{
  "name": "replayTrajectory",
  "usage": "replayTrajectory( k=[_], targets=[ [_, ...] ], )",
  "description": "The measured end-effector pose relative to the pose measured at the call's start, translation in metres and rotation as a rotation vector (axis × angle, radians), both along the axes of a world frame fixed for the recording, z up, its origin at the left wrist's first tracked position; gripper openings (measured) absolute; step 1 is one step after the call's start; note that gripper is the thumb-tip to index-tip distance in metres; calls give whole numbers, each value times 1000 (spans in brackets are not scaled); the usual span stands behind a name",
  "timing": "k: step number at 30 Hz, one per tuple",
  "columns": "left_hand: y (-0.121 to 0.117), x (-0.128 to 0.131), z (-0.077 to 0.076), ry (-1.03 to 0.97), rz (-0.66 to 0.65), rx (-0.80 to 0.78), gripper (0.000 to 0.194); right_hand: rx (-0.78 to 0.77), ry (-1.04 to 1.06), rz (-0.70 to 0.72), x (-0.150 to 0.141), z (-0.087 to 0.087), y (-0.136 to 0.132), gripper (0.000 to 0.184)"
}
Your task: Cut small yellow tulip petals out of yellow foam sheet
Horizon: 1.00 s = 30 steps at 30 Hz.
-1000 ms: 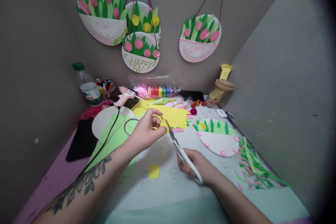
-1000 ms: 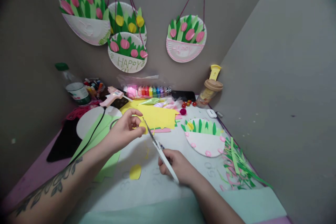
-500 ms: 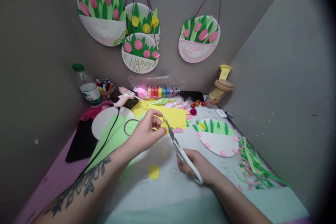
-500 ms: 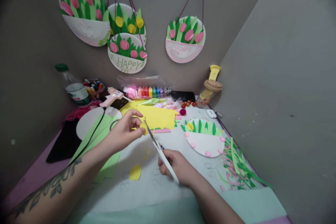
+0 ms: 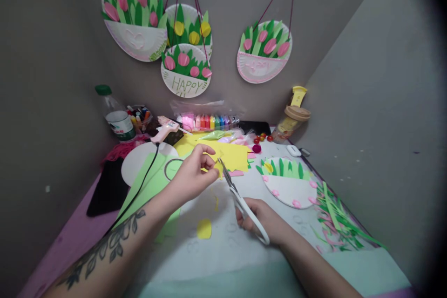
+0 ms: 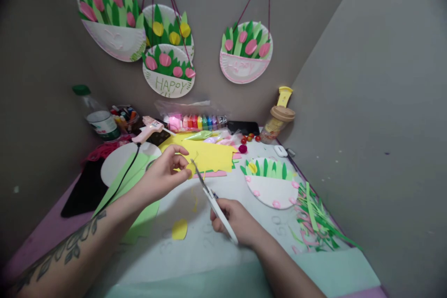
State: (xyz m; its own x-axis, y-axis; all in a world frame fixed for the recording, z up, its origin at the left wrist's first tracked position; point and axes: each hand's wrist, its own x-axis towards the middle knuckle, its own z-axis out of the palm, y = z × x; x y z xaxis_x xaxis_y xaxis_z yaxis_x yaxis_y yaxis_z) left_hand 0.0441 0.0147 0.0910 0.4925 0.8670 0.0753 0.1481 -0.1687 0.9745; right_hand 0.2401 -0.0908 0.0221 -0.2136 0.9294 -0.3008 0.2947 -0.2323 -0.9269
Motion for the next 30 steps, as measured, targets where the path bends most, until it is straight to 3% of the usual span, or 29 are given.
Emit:
replayTrajectory(
  k=[7, 20, 30],
  targets=[
    [-1, -2, 0, 42, -46, 26, 30, 13, -2, 2, -1, 0, 0, 17],
    [3, -3, 2, -5, 13, 14, 31, 45, 3, 22, 2, -3, 0, 22],
    [5, -6, 3, -5, 38, 12, 30, 23, 3, 30, 1, 0, 1, 15]
  ],
)
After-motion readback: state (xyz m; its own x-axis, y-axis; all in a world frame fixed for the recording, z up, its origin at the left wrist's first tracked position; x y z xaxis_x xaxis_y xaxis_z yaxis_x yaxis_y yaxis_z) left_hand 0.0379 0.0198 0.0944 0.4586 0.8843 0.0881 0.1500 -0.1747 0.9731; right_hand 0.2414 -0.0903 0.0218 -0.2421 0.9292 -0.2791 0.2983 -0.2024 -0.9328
